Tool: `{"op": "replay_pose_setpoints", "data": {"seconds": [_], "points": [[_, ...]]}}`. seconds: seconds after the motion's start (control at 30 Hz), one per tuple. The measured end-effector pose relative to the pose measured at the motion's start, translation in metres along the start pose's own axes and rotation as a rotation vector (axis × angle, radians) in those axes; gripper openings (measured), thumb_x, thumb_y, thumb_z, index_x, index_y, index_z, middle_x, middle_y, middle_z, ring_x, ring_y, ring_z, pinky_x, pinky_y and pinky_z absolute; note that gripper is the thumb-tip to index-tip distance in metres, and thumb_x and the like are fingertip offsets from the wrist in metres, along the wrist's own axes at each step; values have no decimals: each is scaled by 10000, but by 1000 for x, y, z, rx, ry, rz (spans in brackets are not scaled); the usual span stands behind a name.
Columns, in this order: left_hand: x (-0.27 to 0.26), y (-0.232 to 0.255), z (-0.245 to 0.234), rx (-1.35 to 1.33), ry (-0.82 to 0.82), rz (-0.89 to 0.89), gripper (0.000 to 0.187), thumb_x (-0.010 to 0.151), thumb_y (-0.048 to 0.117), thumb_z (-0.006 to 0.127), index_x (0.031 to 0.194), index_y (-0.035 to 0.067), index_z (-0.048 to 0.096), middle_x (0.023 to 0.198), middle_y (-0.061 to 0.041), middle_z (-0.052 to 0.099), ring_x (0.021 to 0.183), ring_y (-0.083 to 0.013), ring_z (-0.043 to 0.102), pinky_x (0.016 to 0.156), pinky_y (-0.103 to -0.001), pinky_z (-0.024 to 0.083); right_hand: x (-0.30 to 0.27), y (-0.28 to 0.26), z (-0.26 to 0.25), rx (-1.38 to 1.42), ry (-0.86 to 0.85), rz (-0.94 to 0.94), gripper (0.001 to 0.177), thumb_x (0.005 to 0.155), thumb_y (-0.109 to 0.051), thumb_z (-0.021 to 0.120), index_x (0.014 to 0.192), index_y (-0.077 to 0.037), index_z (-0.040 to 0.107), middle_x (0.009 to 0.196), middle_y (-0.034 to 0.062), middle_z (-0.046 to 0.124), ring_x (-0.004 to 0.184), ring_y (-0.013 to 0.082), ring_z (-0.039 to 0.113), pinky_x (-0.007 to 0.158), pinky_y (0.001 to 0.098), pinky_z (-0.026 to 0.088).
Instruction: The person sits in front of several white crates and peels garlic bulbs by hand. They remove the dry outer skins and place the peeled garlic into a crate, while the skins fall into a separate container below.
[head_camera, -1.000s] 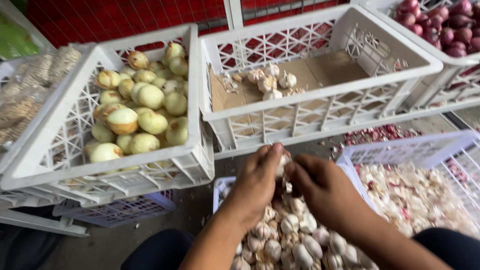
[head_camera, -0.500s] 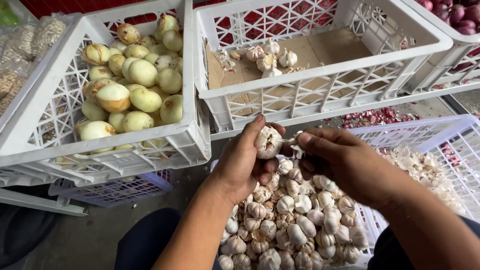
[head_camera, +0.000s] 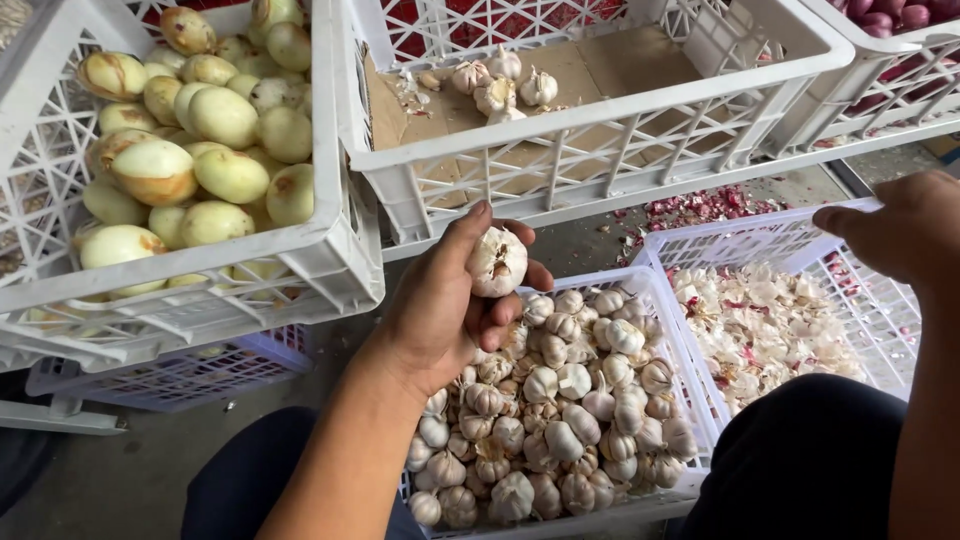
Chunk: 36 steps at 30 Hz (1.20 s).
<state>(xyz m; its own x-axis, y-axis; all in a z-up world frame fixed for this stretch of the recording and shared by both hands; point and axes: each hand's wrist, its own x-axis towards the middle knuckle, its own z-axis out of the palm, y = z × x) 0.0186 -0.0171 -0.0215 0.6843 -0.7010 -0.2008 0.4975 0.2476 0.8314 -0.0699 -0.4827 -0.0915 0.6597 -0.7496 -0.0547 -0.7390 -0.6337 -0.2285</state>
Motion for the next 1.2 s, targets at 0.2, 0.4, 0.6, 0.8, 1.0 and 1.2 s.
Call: {"op": "replay_pose_setpoints", "data": {"seconds": [0.2,0.4,0.6,0.8,1.0,1.2], "points": [[0,-2,-5,76,25,-3,507,994,588,499,1116,109,608,862,-113,717,575,-46,541,425,-217,422,-30,-33,-7,232,344,-197,594,982,-251,770,1444,50,551,1404,344,565,1159,431,611,903,550,507],[2,-8,13,190,66,35,879,764,835,436,1232,99,540,887,-111,747,610,-65,596,502,-235,559,-156,-160,-71,382,-39,-298,407,1061,-278,608,1432,-112,628,1336,204,696,1138,314,709,907,420,581],[8,-27,16,277,-6,55,1052,631,779,722,1309,6,502,958,-69,623,797,-113,669,574,-297,609,-207,-202,-40,732,-591,-722,467,1029,-376,464,1403,-119,577,1204,98,762,1109,216,726,928,364,571],[9,-30,14,211,110,93,757,977,700,485,1317,30,578,961,-95,676,736,-271,683,424,-298,472,-213,-209,-47,766,-533,-655,435,955,-350,577,1282,-79,670,999,63,817,881,133,757,780,314,591],[-3,7,61,110,435,-13,567,1037,471,252,1150,35,595,883,-59,681,701,-111,697,535,-282,585,-208,-206,-12,1184,-498,-679,339,1048,-252,565,1166,25,721,976,84,767,885,109,670,777,303,581],[22,-42,25,292,666,105,583,1037,539,348,768,99,622,532,41,410,431,-114,350,385,-325,330,-223,-229,-27,1080,-561,-291,341,1001,-276,525,1157,-40,714,849,99,758,708,172,746,626,328,592]]}}
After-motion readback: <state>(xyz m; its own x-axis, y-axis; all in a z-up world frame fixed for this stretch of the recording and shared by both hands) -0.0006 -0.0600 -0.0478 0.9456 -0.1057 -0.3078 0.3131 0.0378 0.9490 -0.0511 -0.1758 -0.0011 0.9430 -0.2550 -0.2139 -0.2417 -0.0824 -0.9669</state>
